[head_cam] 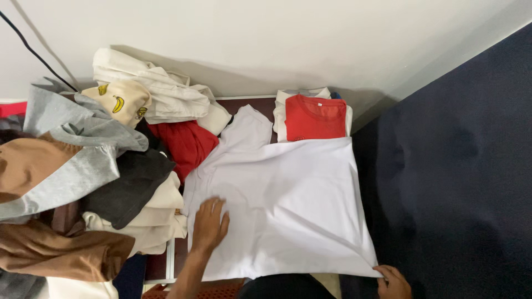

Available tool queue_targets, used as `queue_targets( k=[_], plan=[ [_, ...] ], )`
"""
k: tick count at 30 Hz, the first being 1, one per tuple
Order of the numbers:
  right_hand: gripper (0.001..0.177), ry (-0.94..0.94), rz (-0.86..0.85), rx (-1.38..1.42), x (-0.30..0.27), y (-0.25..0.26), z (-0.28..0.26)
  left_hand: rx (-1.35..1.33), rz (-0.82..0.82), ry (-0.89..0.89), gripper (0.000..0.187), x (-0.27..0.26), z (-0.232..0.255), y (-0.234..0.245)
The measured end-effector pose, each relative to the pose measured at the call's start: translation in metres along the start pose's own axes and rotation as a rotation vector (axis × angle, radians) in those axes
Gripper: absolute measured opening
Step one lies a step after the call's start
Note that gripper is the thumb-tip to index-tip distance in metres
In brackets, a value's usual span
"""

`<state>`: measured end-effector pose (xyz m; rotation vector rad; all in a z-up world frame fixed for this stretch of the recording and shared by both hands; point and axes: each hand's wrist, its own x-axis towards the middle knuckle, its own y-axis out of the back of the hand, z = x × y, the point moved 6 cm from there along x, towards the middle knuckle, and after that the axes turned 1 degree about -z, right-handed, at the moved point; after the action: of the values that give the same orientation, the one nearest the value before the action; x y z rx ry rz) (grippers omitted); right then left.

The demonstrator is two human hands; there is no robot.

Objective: The person picks up clothing items one at a time from a pile and folds them on a flat surface, placing each folded item onto a stack.

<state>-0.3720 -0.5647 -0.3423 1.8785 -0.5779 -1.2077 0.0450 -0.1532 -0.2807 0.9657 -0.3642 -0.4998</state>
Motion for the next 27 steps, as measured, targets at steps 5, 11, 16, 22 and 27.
queue_targets(
  k=[5, 11, 16, 22, 27],
  plan=[
    [0.035, 0.036, -0.068, -0.015, 0.004, -0.005, 0.002, -0.29, -0.012, 0.782, 0.018, -0.202, -0.032, -0.056],
    [0.029, 0.192, 0.034, 0.01, 0.005, -0.004, -0.004, -0.895, 0.419, 1.352, 0.078, -0.252, -0.083, -0.105],
    [0.027, 0.291, 0.063, -0.013, 0.005, 0.001, -0.006, -1.32, 0.104, 1.302, 0.053, -0.239, -0.084, -0.117],
    [0.029, 0.049, -0.087, -0.046, 0.015, -0.006, 0.007, -0.86, -0.196, 1.283, 0.048, -0.278, -0.096, -0.108],
    [0.033, 0.014, -0.035, 0.019, 0.012, -0.004, 0.011, -0.642, -0.245, 0.789, 0.047, -0.29, -0.107, -0.084]
  ],
)
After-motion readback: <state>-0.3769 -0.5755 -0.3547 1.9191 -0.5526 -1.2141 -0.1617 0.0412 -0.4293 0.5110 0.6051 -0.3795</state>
